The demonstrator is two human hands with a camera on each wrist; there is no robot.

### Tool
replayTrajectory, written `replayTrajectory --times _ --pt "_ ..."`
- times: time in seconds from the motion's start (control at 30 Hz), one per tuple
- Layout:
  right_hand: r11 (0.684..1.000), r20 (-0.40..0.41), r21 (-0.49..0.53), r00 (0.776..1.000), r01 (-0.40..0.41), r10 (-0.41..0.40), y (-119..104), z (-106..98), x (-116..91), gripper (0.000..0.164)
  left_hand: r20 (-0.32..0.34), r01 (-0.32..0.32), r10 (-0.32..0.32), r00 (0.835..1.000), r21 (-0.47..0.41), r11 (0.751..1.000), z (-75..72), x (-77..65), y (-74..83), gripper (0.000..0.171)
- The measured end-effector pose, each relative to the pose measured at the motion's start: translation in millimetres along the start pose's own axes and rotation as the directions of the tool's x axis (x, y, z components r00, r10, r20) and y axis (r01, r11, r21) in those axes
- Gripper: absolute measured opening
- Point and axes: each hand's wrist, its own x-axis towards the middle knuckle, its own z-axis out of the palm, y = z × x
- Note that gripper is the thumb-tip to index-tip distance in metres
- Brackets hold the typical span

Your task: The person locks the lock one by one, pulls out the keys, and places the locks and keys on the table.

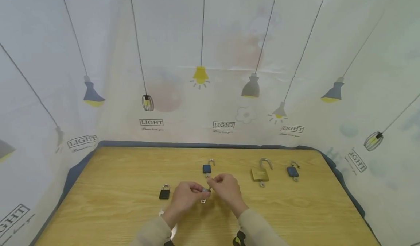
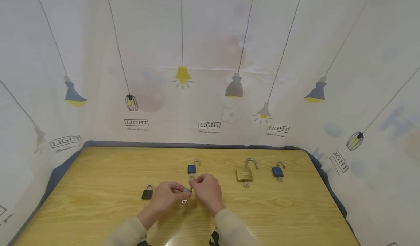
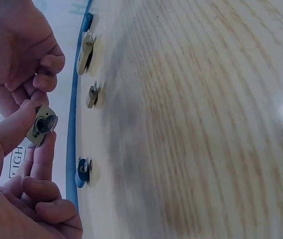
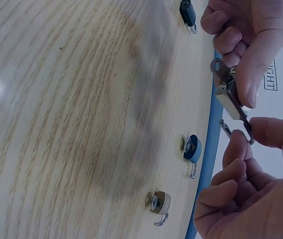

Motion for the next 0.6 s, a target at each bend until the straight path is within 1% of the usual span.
replayTrajectory --times 0.1,0.2,0.37,0.6 --pt "1.0 -0.01 -0.008 1.0 -0.002 0.002 0.4 0.8 0.7 0.018 0.008 0.012 -0.011 1.0 -0.02 1.0 3.6 0.4 -1.9 0.033" --pt "0.999 -0.024 -0.038 1.0 0.008 -0.009 0.9 1.3 1.1 0.015 0.009 0.022 -0.022 1.0 -0.033 0.999 6.1 0.3 -4.1 0.034" --pt "0.995 -0.036 -0.092 0.998 0.048 -0.051 2.2 2.2 1.7 0.01 0.01 0.038 -0.038 0.999 -0.04 0.998 7.8 -0.7 -6.2 0.034" --pt "0.985 -0.031 -0.112 0.99 0.132 -0.136 6.2 2.1 3.0 0.008 0.042 0.048 -0.045 0.998 -0.066 0.997 10.6 -0.1 -9.9 0.03"
